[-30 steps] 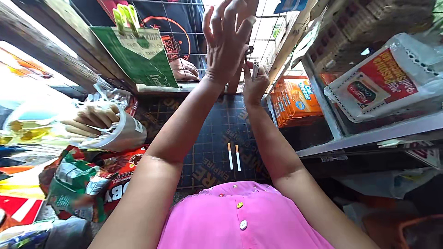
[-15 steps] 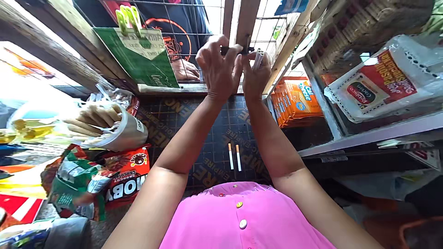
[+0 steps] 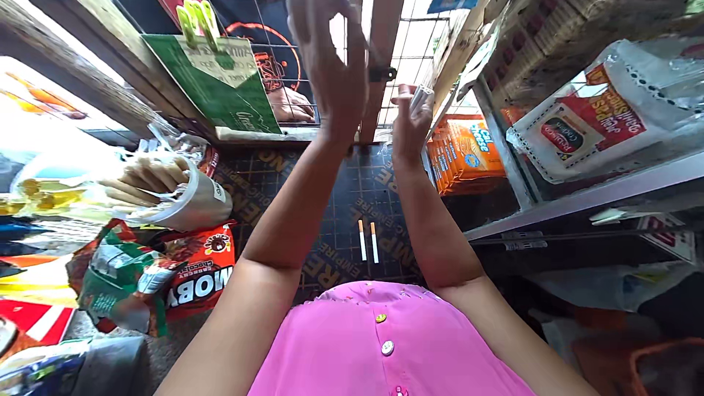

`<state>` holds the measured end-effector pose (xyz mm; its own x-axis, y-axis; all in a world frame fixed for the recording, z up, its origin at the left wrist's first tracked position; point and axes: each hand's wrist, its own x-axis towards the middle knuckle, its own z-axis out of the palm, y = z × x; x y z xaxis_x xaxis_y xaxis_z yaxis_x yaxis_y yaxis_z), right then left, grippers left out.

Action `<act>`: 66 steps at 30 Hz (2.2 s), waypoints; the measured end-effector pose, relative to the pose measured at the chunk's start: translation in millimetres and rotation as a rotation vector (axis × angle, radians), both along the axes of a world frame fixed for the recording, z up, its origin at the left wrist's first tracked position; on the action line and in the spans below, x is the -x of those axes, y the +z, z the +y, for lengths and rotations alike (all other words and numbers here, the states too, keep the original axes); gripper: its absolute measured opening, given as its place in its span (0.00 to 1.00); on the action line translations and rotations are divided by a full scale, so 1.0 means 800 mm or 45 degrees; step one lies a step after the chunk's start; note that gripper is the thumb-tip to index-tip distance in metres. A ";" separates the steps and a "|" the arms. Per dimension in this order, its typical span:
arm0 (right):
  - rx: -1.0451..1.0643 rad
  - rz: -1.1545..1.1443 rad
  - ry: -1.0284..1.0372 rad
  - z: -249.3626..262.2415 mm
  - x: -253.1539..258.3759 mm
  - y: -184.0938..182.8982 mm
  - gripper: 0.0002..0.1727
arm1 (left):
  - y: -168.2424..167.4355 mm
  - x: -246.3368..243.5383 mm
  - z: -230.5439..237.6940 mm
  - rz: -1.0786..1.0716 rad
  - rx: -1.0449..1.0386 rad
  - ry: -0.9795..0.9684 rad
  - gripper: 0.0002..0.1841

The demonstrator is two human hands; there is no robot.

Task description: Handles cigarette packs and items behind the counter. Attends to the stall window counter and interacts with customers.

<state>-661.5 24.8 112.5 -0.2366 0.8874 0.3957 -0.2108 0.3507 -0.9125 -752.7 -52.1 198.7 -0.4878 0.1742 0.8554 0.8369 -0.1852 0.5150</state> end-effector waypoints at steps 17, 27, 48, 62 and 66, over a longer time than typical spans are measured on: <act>0.474 0.030 0.489 -0.023 -0.068 0.026 0.26 | -0.127 -0.054 -0.177 -0.824 0.310 -0.704 0.19; 0.216 -0.156 0.674 -0.019 -0.023 0.003 0.19 | -0.215 -0.172 -0.345 0.001 0.701 0.015 0.17; 0.088 -0.131 0.547 -0.028 0.004 -0.019 0.19 | -0.148 -0.164 -0.193 -0.437 1.911 0.204 0.15; -0.090 -0.193 0.670 -0.076 -0.105 -0.027 0.20 | -0.175 -0.114 -0.201 -0.559 1.385 0.123 0.12; -0.085 -0.314 0.828 -0.114 -0.163 -0.057 0.20 | -0.164 -0.079 -0.193 -0.918 0.870 0.110 0.13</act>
